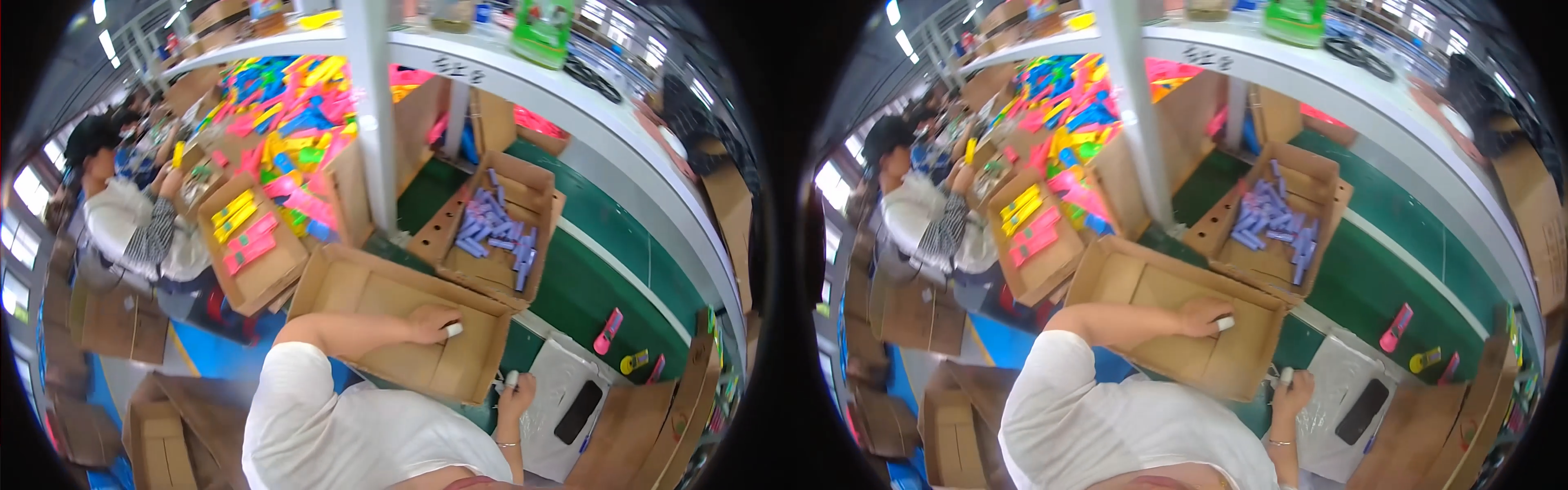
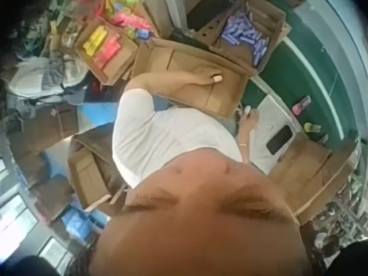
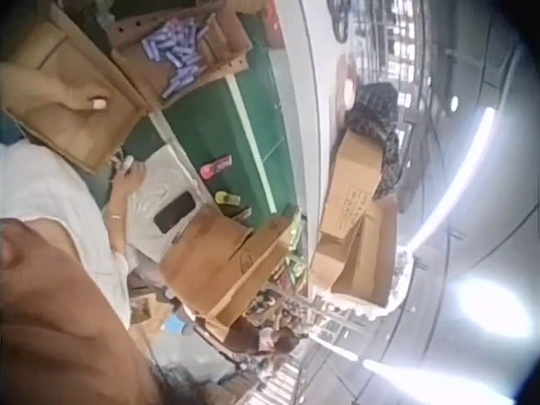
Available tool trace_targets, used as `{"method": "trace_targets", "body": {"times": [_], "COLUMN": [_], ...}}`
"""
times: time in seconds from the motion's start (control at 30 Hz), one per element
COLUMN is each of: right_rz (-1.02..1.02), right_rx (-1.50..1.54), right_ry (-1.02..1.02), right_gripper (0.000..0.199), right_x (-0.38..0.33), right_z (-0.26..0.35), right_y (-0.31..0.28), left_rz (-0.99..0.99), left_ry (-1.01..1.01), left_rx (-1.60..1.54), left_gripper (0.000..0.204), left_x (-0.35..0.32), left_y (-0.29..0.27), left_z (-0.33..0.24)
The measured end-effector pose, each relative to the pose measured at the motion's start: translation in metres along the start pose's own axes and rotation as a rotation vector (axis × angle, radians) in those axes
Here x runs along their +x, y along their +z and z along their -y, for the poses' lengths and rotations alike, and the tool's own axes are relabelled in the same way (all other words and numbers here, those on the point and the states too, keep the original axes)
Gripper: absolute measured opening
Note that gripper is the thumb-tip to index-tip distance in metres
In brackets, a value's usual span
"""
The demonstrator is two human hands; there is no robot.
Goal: Assembling plastic toy gun components and organizing them for packaging.
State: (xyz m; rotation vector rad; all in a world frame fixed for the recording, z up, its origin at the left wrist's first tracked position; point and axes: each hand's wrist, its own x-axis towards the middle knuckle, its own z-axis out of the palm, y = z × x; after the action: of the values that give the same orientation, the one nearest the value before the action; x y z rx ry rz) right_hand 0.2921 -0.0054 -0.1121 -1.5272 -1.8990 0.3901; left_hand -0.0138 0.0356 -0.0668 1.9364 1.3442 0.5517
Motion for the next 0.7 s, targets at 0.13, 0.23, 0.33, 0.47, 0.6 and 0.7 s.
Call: {"method": "trace_targets", "body": {"times": [0.13,0.23,0.33,0.47,0.6,0.7], "right_rz": [-0.178,-0.273,-0.327,-0.188,-0.012,-0.062], "right_rx": [0.397,0.752,0.862,0.738,0.573,0.545], "right_ry": [-0.047,0.269,0.220,0.252,0.134,0.158], "right_gripper": [0.025,0.038,0.037,0.040,0.033,0.029], "right_x": [0.001,-0.002,-0.005,-0.009,-0.006,-0.002], "right_z": [-0.007,-0.011,-0.008,-0.022,-0.031,-0.017], "right_y": [0.005,0.004,-0.002,-0.007,-0.005,0.000], "left_rz": [0.034,-0.132,-0.420,-0.649,-0.493,-0.346], "left_ry": [0.159,0.337,0.113,-0.523,-0.870,-1.052], "left_rx": [-0.197,0.219,0.505,0.533,0.990,0.527], "left_gripper": [0.027,0.023,0.022,0.055,0.090,0.096], "left_x": [-0.028,-0.089,-0.143,-0.221,-0.278,-0.283], "left_y": [-0.046,-0.123,-0.182,-0.237,-0.249,-0.278], "left_z": [-0.004,-0.038,-0.014,0.071,0.158,0.169]}}
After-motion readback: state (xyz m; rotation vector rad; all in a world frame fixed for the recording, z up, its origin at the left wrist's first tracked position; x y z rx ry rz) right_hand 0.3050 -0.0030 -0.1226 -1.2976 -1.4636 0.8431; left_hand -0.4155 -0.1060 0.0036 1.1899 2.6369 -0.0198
